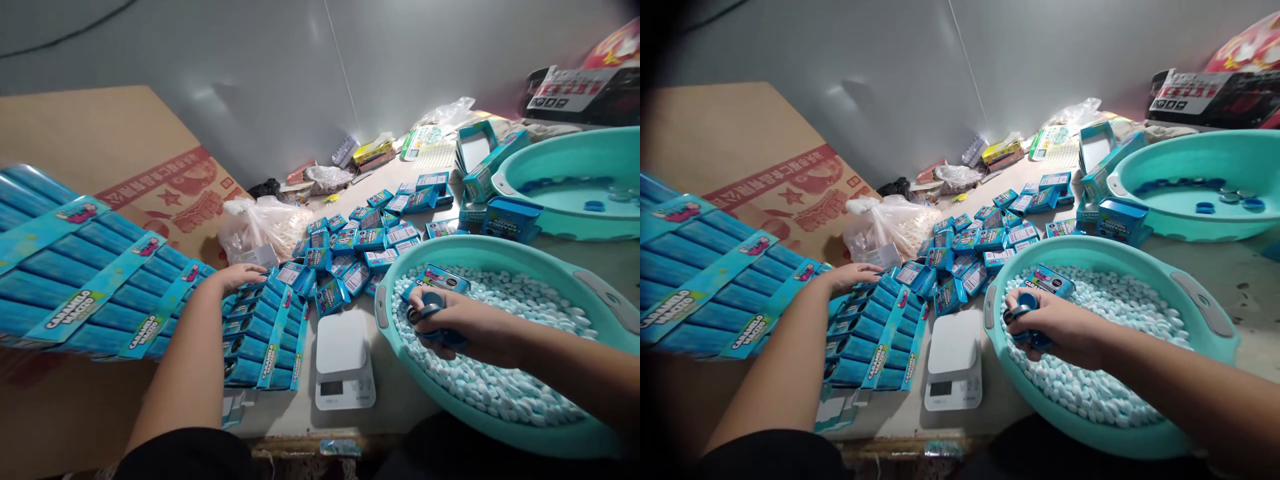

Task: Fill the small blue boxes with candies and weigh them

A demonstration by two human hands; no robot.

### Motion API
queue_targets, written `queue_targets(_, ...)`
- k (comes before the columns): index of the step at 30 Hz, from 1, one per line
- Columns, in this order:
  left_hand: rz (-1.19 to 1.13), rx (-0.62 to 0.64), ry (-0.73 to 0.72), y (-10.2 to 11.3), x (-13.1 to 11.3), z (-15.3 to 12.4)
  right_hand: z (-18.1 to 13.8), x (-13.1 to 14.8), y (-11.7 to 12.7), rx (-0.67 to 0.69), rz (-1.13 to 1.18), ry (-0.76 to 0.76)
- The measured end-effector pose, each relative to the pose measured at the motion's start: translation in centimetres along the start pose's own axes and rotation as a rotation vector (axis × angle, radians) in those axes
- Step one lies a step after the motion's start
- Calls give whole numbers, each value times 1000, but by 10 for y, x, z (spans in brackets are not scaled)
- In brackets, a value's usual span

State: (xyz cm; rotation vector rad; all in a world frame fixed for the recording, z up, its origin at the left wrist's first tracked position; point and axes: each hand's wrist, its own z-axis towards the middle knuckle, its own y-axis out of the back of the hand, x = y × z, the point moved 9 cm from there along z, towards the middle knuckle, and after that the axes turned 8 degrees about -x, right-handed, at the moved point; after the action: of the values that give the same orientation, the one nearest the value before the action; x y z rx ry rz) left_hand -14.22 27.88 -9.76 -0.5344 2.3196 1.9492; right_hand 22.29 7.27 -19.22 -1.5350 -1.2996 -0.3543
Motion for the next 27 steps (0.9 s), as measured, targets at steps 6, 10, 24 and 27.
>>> queue_targets(6,-99,-341,-223,3,-67,-88,-2,-4,-4,6,-63,-37)
queue_targets(10,-528,-322,-533,-55,-147,-189,-4,-12,-6,-5,-144,-89)
queue_targets(24,-609,189,-964,-127,-211,-255,-19,-35,-16,60,-441,-184)
queue_targets(27,-599,156,-879,-127,-202,-257,-18,-35,-18,86,-443,-183)
